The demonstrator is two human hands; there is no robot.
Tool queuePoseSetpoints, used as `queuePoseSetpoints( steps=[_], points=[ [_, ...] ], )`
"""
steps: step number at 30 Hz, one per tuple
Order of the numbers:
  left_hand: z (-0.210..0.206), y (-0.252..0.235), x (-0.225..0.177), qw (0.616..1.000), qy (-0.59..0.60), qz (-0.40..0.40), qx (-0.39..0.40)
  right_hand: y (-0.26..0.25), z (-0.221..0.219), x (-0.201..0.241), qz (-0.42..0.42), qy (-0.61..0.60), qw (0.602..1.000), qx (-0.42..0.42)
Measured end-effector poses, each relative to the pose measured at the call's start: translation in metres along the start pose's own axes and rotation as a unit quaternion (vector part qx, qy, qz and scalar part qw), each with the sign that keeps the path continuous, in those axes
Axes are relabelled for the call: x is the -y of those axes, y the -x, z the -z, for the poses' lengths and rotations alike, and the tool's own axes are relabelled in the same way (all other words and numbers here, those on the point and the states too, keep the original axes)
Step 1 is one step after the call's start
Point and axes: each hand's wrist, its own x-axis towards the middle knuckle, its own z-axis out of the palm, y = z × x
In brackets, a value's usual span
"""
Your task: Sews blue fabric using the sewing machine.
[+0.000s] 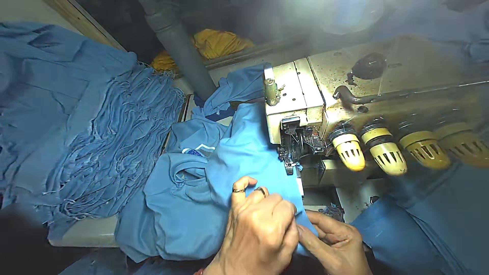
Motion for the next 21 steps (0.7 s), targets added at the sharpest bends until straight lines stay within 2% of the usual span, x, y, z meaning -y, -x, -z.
queuePoseSetpoints(
  steps=[4, 10, 17, 21],
  points=[
    [-0.002, -0.007, 0.004, 0.999, -0.015, 0.028, -0.013, -0.009, -0.007, -0.003, 0.020, -0.011, 1.000, -0.009],
    [-0.005, -0.007, 0.003, 0.999, -0.032, 0.009, -0.031, -0.008, -0.013, -0.008, 0.039, -0.013, 0.999, -0.008],
    [-0.003, -0.022, 0.014, 0.997, -0.065, 0.011, -0.029, -0.020, -0.037, -0.028, 0.162, 0.106, 0.981, 0.014],
    [-0.007, -0.033, 0.029, 0.997, -0.051, 0.050, -0.039, -0.028, -0.047, -0.029, 0.174, 0.145, 0.974, 0.024]
  ],
)
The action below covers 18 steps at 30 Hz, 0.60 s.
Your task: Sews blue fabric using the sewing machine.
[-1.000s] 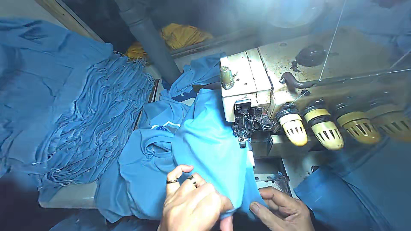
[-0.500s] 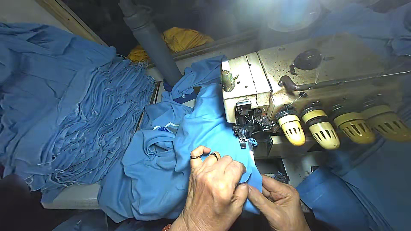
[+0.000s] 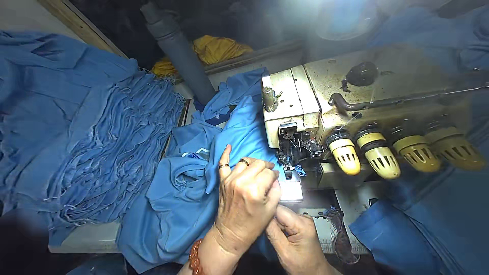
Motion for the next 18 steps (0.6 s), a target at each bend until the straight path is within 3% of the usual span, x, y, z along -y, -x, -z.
queuePoseSetpoints(
  steps=[6, 9, 13, 15, 17, 18],
  points=[
    [0.004, 0.009, 0.012, 0.990, 0.038, 0.136, -0.012, -0.004, 0.018, 0.011, 0.010, 0.043, 0.996, 0.083],
    [0.019, 0.035, 0.005, 0.980, 0.108, 0.164, -0.020, -0.006, 0.026, 0.018, 0.031, 0.037, 0.997, 0.066],
    [0.049, 0.063, -0.030, 0.940, 0.285, 0.139, 0.129, -0.004, 0.043, 0.010, 0.051, 0.042, 0.987, 0.147],
    [0.056, 0.075, -0.031, 0.917, 0.327, 0.130, 0.189, 0.001, 0.064, 0.003, 0.031, 0.094, 0.990, 0.102],
    [0.056, 0.094, -0.027, 0.896, 0.369, 0.202, 0.144, 0.001, 0.096, 0.001, -0.012, 0.160, 0.987, 0.022],
    [0.055, 0.104, -0.028, 0.863, 0.407, 0.279, 0.106, 0.000, 0.109, 0.006, -0.033, 0.172, 0.985, -0.008]
  ],
)
